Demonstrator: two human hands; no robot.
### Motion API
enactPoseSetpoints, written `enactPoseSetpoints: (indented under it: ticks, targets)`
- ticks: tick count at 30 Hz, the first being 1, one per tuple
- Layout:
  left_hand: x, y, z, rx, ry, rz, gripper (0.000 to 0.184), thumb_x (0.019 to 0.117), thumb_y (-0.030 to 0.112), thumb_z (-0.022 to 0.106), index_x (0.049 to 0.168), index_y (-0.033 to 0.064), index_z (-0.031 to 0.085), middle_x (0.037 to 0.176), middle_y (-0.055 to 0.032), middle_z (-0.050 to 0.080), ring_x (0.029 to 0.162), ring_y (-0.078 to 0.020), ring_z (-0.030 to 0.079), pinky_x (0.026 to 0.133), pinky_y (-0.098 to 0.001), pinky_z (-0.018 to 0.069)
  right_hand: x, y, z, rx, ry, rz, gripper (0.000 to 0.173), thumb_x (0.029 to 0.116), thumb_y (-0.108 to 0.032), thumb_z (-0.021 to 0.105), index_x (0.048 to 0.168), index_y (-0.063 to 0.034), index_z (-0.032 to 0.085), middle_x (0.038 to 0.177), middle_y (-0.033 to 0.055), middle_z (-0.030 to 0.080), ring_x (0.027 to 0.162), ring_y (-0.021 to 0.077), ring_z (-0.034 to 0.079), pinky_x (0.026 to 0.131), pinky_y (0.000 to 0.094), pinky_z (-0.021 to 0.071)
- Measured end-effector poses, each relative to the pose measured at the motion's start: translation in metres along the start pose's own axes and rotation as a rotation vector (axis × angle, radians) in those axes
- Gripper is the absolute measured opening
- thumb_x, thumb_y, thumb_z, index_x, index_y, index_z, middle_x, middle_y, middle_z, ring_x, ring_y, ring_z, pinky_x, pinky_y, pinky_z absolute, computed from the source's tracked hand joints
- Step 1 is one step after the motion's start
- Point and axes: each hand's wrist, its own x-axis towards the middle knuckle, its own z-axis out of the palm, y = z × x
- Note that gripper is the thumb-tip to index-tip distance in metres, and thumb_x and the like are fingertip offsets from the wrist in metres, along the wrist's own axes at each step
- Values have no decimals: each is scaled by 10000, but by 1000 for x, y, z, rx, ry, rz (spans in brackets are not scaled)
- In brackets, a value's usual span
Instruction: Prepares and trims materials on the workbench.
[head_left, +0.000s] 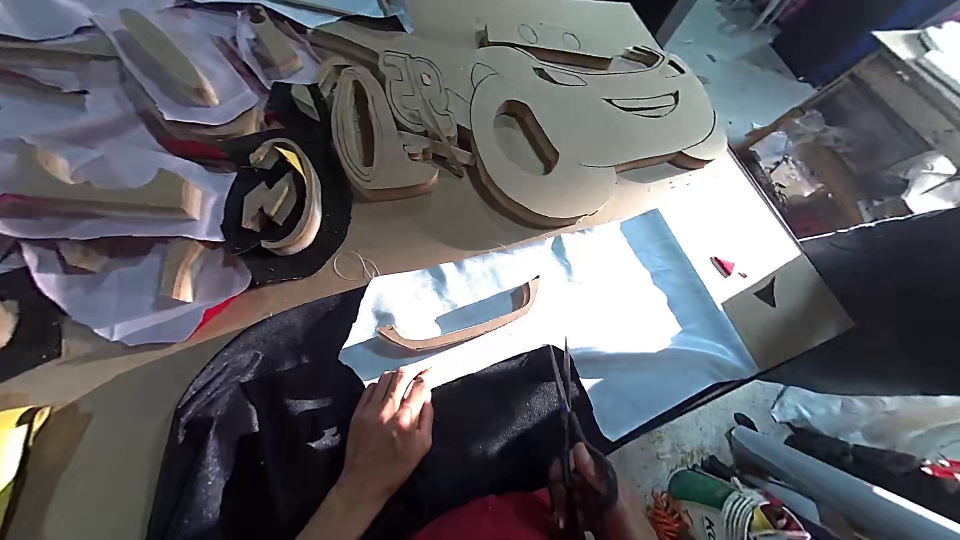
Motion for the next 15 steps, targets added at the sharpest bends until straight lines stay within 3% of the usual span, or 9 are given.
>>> enactPoseSetpoints:
  ticks: [7,12,15]
  targets:
    - [-5,-10,3,-18,18,-10,323,979,245,497,949,102,785,996,-95,751,927,-277,724,789,-408,598,25,-9,29,29,165,-23,533,1085,-432,329,922,-31,639,688,29,660,592,130,653,548,283,566]
    - [-11,-11,5,-15,43,-44,334,983,290,513,933,108,789,972,-97,750,928,-271,723,793,-393,598,-3,-3,30,35,130,12,481,1036,-454,434,852,-66,651,645,-6,628,556,86,597,526,257,514]
    - [-13,-11,7,-11,65,-49,329,987,288,521,917,110,788,966,-97,753,929,-269,721,805,-386,593,-4,3,27,20,125,43,488,1042,-460,429,874,-61,653,646,-1,620,556,93,593,524,265,508]
